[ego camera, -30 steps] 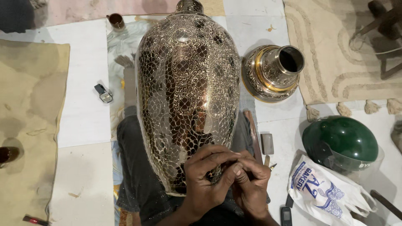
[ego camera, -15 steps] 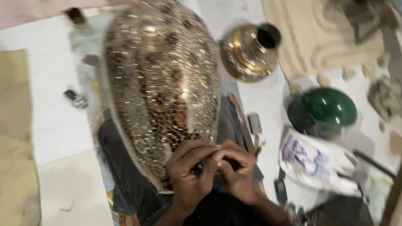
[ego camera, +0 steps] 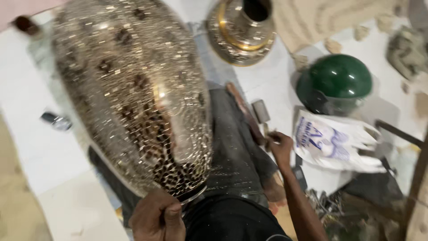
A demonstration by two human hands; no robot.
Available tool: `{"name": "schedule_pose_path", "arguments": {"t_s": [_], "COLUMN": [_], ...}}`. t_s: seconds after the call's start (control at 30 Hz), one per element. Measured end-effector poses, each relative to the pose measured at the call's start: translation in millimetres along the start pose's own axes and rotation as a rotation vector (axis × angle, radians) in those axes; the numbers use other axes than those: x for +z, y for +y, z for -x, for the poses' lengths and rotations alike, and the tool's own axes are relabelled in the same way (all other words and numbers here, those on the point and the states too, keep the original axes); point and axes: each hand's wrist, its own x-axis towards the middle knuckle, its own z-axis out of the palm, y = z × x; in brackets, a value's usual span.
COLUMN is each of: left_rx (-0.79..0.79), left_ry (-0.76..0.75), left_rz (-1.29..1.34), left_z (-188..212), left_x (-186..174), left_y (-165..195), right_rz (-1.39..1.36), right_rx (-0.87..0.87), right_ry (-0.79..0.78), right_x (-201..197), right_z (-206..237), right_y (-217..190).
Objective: The person sits on the floor holding a large engraved brass vase on their lap and rubs its surface with a small abrasive block, repositioning the vase to work different areas. They then hold a punch against the surface and strike it with a wooden mallet to work the decoration.
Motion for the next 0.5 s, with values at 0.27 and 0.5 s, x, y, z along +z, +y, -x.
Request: {"name": "schedule_pose_path", "arguments": {"t_s": [0.27,0.5], "left_rx": [-0.070,-0.411], "left_ry": [0.610,0.561], "left_rz": [0.111,0.202], "left_z": [-83,-91], "left_x": [-45,-58], "left_y": [-94,-130], "right_rz": [0.673,0.841], "right_rx": [-0.221,-0.363], "right_ry": [0.162,-0.021], "right_x": [11,28], "right_z": [8,10], "right_y": [16,-4]}}
